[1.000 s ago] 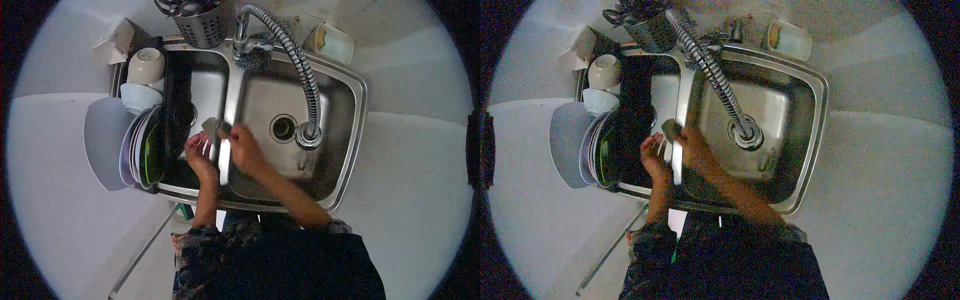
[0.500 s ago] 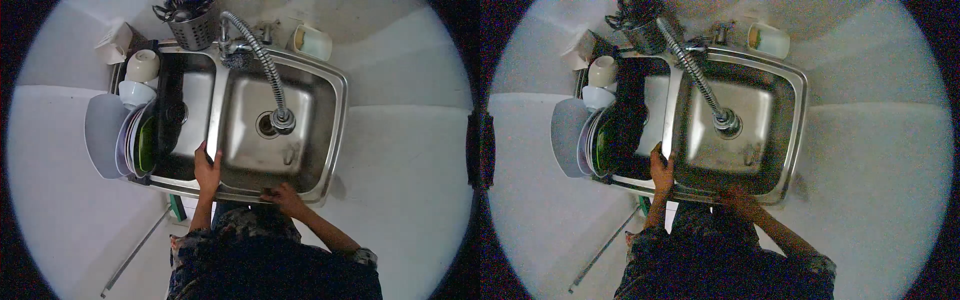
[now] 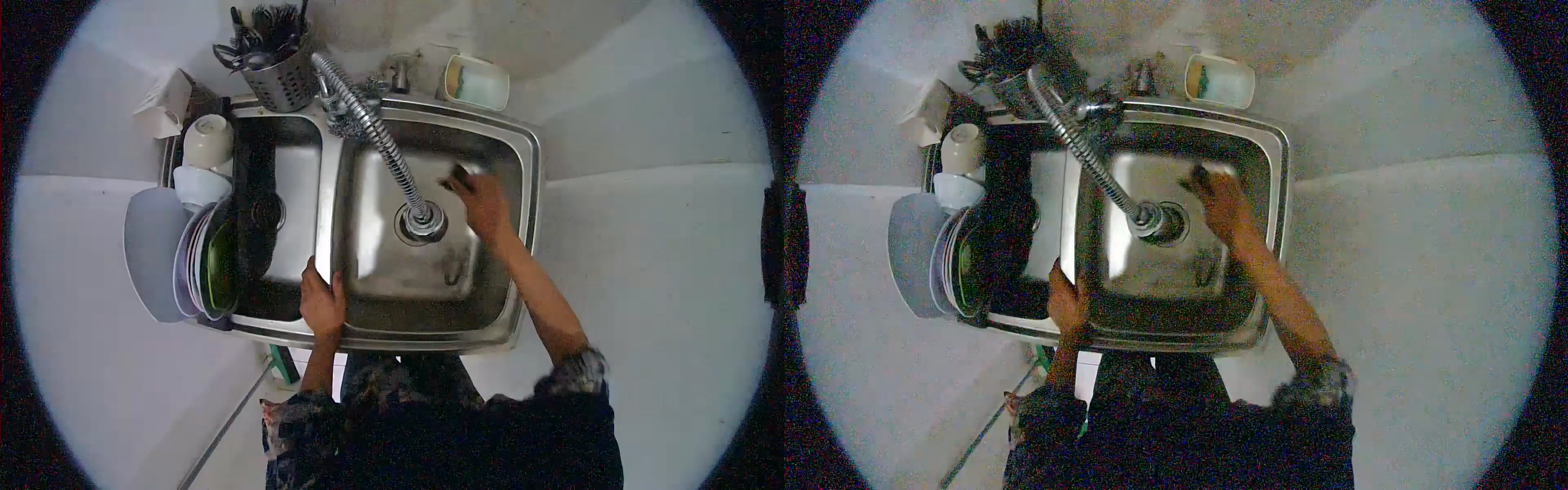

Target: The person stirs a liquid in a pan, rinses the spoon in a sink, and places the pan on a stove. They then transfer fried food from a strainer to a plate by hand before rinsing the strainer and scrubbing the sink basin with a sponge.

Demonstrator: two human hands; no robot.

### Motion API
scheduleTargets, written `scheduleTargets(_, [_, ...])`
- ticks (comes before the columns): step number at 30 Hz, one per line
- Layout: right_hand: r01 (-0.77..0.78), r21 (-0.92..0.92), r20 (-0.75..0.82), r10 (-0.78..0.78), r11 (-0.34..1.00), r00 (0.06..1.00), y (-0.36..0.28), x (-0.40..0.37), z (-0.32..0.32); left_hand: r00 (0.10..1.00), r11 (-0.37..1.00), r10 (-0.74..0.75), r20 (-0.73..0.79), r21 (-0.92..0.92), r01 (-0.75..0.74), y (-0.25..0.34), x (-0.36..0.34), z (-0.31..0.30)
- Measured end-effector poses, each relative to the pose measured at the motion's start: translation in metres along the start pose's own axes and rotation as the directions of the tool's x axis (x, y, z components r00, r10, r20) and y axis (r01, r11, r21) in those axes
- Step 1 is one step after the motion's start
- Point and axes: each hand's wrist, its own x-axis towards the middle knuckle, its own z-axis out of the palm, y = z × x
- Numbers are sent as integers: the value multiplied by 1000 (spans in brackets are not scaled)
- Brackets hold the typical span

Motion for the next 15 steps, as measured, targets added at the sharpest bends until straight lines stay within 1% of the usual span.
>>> scheduleTargets(1, [432, -467, -119, -539, 771, 834, 19, 28, 23, 1000, 1000, -18, 11, -5, 18, 9, 1, -6])
scheduleTargets(3, [453, -457, -265, -603, 765, 752, 18, 85, 31, 1000, 1000, -9, 7, 1, 9, 12, 2, -7])
scheduleTargets(4, [449, -458, -268, -601, 767, 753, 12, 92, 14, 1000, 1000, -5, 7, 8, 5, 11, 2, -7])
scheduleTargets(5, [302, -216, -240, -351, 928, 905, -1, 98, -16, 999, 999, 19, -28, 51, -18, 3, 1, 1])
scheduleTargets(6, [90, 22, -137, -86, 996, 987, -5, 98, -34, 1000, 999, 20, -22, 51, -18, 3, 3, 0])
scheduleTargets(8, [56, -132, -211, -83, 990, 974, 36, 81, -46, 999, 999, 32, -25, 24, -32, 7, 3, -3])
scheduleTargets(10, [-75, 144, -219, 105, 987, 970, 33, 58, -76, 1000, 1000, 2, -4, -10, -2, 10, 1, -5])
scheduleTargets(11, [-74, 136, -220, 103, 988, 970, 57, 50, -80, 1000, 999, -25, 13, -42, 25, 11, 1, -6])
scheduleTargets(12, [-78, -40, -226, 67, 996, 972, 95, 40, -76, 1000, 998, -23, 13, -50, 23, 9, 1, -5])
scheduleTargets(13, [-82, -215, -225, 32, 973, 974, 114, 35, -77, 999, 999, -43, 18, -23, 43, 5, 1, -1])
scheduleTargets(14, [-84, -221, -227, 33, 972, 973, 110, 27, -79, 998, 998, -62, 25, 5, 62, 4, 0, 1])
scheduleTargets(15, [-190, -140, -251, 150, 972, 956, 98, 8, -76, 998, 999, 34, -54, 19, -33, 10, 1, -3])
